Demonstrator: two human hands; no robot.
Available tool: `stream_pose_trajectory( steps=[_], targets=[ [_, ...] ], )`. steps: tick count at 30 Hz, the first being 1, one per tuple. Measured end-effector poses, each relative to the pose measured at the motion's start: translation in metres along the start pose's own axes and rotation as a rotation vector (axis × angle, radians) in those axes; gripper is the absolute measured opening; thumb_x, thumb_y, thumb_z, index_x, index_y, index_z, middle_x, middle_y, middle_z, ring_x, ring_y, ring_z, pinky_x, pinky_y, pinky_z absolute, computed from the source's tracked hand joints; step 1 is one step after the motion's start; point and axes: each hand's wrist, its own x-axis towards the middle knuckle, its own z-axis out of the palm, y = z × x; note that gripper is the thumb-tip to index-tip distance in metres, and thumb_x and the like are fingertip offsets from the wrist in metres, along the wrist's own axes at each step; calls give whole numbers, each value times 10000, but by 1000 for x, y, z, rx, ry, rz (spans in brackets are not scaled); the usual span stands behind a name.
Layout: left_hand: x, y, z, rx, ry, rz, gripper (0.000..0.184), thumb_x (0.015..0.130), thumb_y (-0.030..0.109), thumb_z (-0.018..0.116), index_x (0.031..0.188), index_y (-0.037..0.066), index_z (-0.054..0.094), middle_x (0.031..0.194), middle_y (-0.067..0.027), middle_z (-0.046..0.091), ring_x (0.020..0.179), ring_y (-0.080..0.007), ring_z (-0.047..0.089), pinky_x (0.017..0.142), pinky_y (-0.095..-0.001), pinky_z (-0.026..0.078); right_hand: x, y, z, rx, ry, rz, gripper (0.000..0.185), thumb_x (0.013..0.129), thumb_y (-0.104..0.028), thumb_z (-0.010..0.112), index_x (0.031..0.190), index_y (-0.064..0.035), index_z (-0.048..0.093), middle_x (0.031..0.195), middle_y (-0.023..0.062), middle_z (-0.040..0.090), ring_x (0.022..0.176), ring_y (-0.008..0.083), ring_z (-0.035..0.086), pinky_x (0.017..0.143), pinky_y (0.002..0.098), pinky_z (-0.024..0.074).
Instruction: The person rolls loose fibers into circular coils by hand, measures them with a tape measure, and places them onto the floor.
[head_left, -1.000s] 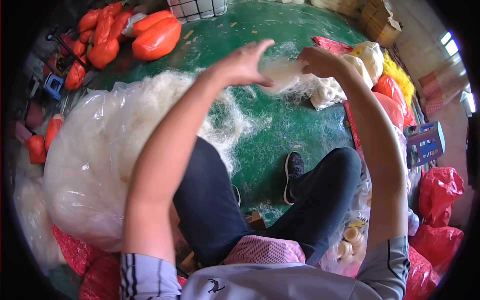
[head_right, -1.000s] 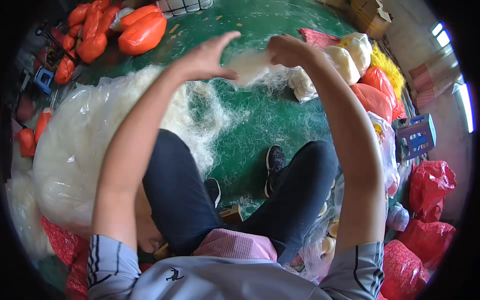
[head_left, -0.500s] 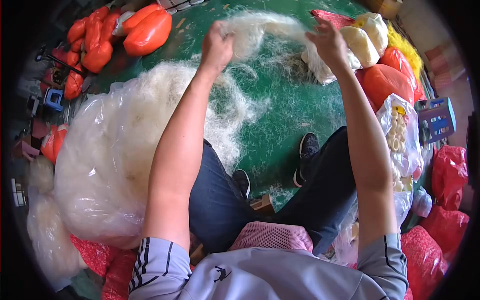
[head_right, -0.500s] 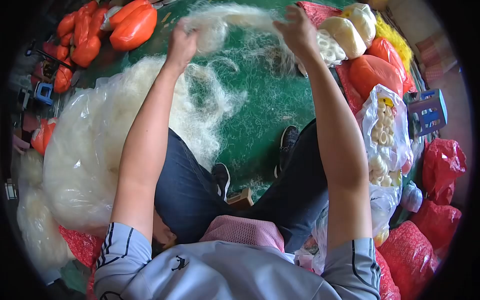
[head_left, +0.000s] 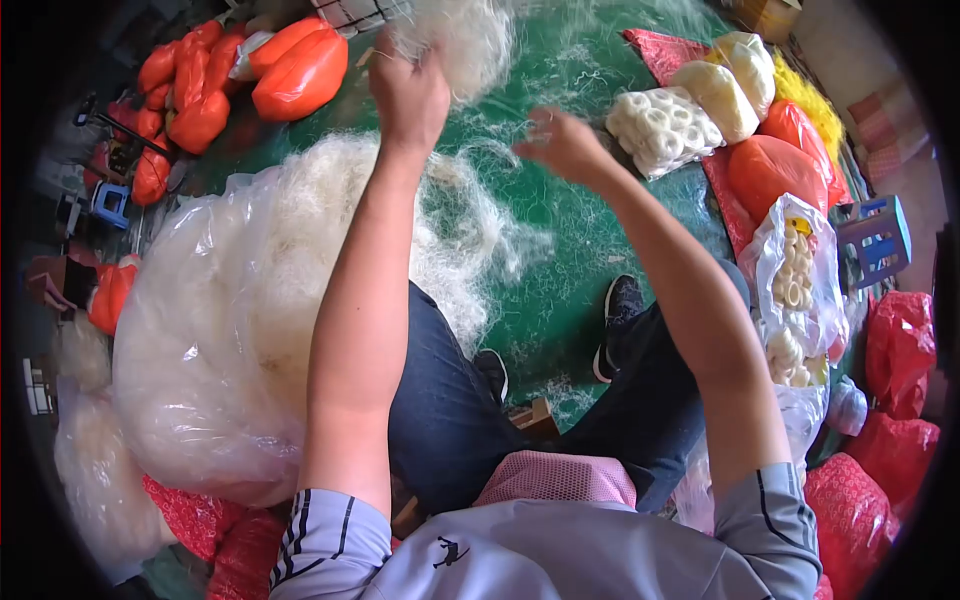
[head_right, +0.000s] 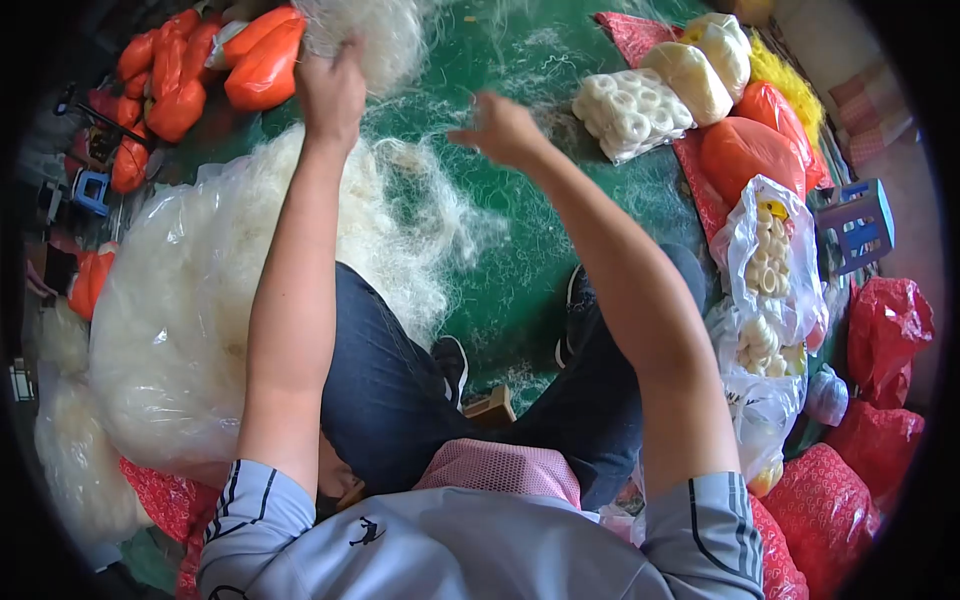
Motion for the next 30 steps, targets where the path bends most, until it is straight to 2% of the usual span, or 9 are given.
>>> stream_pose_trajectory(
  steps=[3,6,9,12,16,17,23,26,30],
  targets=[
    [-5,-13,-1,27,-97,-124,283,901,61,687,1168,-12,625,1081,-195,739,1010,-330,724,883,-402,543,-23,-46,-25,-436,-205,-200,409,864,-336,799,1169,-82,698,1040,160,754,922,306,738,849,416,584],
    [-15,-31,-2,71,-253,-210,283,912,58,683,1180,-2,618,1080,-164,735,988,-272,711,869,-369,543,-52,-94,-67,-27,148,-285,226,864,-260,770,1007,-91,725,913,108,752,795,276,735,756,414,581],
    [-24,-7,6,120,-456,-243,278,950,41,680,1210,0,592,1085,-89,716,950,-141,671,850,-314,542,-43,-83,-72,-221,614,-551,395,837,-296,793,1156,-98,670,1043,134,741,1071,270,685,892,409,542],
    [-34,10,19,-175,-621,-448,282,964,58,690,1224,8,594,1097,-80,713,958,-116,659,845,-305,545,-33,-56,-64,-470,574,-608,480,828,-315,794,1229,-105,634,1120,146,727,1196,279,619,948,416,511],
    [-39,13,22,-200,-726,-485,355,959,89,709,1286,29,584,1109,-78,712,979,-133,672,852,-312,560,-27,-47,-74,-296,109,-250,334,834,-305,778,1055,-64,709,896,174,743,934,357,713,848,460,550],
    [-39,17,20,-229,-698,-557,378,948,93,719,1296,36,584,1116,-74,710,993,-137,674,852,-313,563,-26,-41,-70,-239,208,-326,286,837,-302,775,955,-48,715,748,169,710,801,380,718,800,475,558],
    [-38,15,13,-278,-786,-872,556,888,75,731,1397,15,514,1219,-146,678,1082,-236,678,889,-359,573,-30,-43,-73,-275,226,-220,320,859,-289,759,1079,-62,712,1141,190,713,1087,378,674,932,479,524],
    [-37,-3,16,-277,-869,-805,614,876,39,716,1434,18,460,1258,-125,642,1103,-211,655,901,-341,559,-33,-43,-69,-204,554,-504,368,888,-255,740,1220,-106,688,1344,149,641,1215,374,609,1025,482,478],
    [-48,1,22,-261,-752,-662,589,864,-22,695,1403,39,467,1213,-66,623,1056,-144,637,903,-303,536,-41,-59,-72,-362,497,-749,392,912,-210,717,1293,-134,661,1345,110,647,1228,345,608,1058,474,460]
  ],
)
